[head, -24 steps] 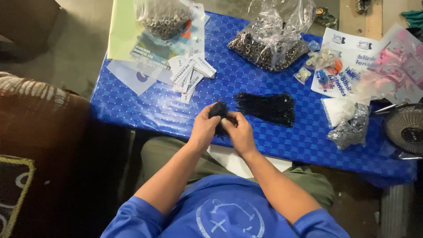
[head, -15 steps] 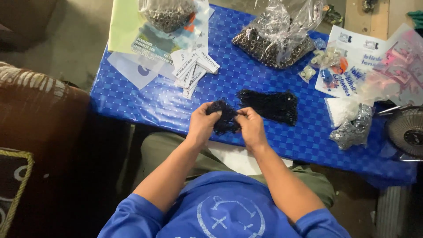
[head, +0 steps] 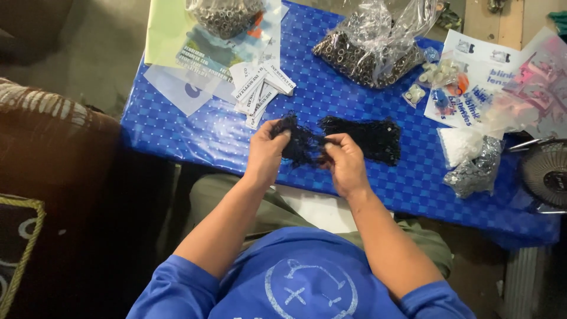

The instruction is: Sorting and grouping small black elastic loops on a table in a production environment

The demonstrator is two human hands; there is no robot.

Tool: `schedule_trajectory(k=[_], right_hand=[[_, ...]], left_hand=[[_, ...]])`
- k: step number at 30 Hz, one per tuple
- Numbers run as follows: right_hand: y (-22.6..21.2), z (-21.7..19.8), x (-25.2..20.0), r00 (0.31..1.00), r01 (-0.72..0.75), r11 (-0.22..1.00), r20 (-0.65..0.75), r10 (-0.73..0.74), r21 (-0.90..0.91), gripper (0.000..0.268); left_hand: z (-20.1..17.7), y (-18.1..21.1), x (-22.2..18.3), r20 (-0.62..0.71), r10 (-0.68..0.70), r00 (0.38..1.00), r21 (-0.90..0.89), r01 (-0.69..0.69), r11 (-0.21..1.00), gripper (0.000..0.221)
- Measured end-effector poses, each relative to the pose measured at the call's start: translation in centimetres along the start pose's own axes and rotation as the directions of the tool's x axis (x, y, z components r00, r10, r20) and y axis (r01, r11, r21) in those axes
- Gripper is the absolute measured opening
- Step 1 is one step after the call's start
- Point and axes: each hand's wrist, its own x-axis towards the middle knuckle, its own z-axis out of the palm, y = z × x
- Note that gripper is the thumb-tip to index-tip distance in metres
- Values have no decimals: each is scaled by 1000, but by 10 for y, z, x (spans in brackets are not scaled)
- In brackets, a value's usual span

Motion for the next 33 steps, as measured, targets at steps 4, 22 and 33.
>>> schedule_trajectory(k=[4,22,33], right_hand=[[-14,13,-16,999,12,990,50,-5,-138,18],[-12,-1,-2,999,-41,953,-21,36,-300,17],[-8,-11,3,1000,-6,965,-31,-2,-264,10]], left_hand=[[1,-16,-9,88,-39,995,-4,39,999,38],[-2,20,-17,11,5,1000,118,-6,993,42],[-24,-19,12,-47,6,999,-25,-7,1000,15]])
